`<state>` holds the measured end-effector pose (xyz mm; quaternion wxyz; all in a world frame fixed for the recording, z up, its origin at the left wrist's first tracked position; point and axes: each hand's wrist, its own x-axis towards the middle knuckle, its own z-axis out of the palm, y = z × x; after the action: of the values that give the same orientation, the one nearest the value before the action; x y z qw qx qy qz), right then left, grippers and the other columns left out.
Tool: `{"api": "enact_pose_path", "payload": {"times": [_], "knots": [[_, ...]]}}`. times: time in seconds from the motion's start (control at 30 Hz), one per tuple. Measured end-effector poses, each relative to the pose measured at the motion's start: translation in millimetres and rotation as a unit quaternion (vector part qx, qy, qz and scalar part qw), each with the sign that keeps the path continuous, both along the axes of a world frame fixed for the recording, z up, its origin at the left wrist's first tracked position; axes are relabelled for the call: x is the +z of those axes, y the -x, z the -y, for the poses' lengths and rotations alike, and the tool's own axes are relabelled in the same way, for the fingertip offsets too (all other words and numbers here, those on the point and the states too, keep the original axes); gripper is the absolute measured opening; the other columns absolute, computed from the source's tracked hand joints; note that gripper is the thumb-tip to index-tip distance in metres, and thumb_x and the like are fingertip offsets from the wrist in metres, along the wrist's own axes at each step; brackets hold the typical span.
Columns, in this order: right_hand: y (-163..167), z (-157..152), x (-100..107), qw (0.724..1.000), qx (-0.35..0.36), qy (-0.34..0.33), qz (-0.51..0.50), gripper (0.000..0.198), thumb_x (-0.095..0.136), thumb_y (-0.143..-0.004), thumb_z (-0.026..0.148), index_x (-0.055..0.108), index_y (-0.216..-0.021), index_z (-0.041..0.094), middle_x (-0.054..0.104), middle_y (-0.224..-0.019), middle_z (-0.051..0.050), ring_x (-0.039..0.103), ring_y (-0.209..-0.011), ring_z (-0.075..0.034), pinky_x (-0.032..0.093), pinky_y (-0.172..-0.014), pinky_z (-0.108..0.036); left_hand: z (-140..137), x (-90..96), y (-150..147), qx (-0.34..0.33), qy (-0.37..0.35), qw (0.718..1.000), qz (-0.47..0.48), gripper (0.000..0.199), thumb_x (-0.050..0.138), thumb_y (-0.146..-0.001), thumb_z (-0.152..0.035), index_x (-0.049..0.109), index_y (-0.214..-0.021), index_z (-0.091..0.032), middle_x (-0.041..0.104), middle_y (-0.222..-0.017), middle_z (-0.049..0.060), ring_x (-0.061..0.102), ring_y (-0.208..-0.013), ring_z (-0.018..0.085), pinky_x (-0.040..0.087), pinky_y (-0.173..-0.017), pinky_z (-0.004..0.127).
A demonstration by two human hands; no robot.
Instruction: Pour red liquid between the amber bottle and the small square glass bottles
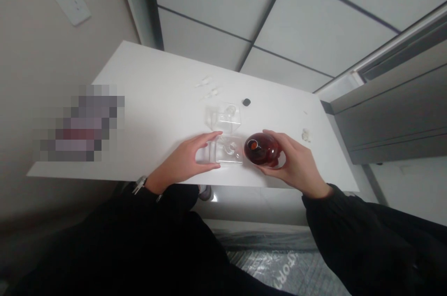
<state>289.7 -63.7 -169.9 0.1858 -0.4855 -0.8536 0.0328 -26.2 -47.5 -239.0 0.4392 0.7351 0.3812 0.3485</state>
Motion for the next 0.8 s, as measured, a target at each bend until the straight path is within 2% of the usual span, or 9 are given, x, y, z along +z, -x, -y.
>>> {"api": "enact_pose_path", "payload": {"times": [0.27, 0.47, 0.8], "knots": [[2, -1, 3, 0.998, 0.004, -0.031, 0.05, 0.076, 0.084, -0.082, 0.043, 0.054, -0.149, 0.022, 0.076, -0.133, -0.013, 0.077, -0.112, -0.03, 0.065, -0.084, -0.042, 1, 0.6, 1, 0.002, -0.003, 1.0, -0.008, 0.077, 0.083, -0.087, -0.048, 0.055, -0.156, -0.027, 0.061, -0.158, 0.01, 0.061, -0.143, 0.031, 0.054, -0.119, 0.051], [3, -2, 8, 0.996, 0.003, -0.038, 0.078, 0.075, 0.084, -0.082, 0.042, 0.055, -0.148, 0.02, 0.075, -0.132, -0.014, 0.077, -0.111, -0.031, 0.065, -0.082, -0.042, 0, 1.0, -1, 0.002, 0.001, 1.0, 0.0, 0.079, 0.084, -0.086, -0.049, 0.056, -0.156, -0.026, 0.062, -0.158, 0.011, 0.062, -0.141, 0.032, 0.055, -0.117, 0.051], [7, -2, 20, 0.986, 0.037, -0.089, 0.139, 0.071, 0.081, -0.086, 0.044, 0.057, -0.145, 0.013, 0.077, -0.126, -0.017, 0.077, -0.105, -0.031, 0.064, -0.073, -0.038, 1, 1.9, 0, -0.001, 0.003, 1.0, -0.011, 0.081, 0.084, -0.087, -0.048, 0.053, -0.159, -0.029, 0.059, -0.161, 0.007, 0.059, -0.145, 0.03, 0.051, -0.122, 0.048]]}}
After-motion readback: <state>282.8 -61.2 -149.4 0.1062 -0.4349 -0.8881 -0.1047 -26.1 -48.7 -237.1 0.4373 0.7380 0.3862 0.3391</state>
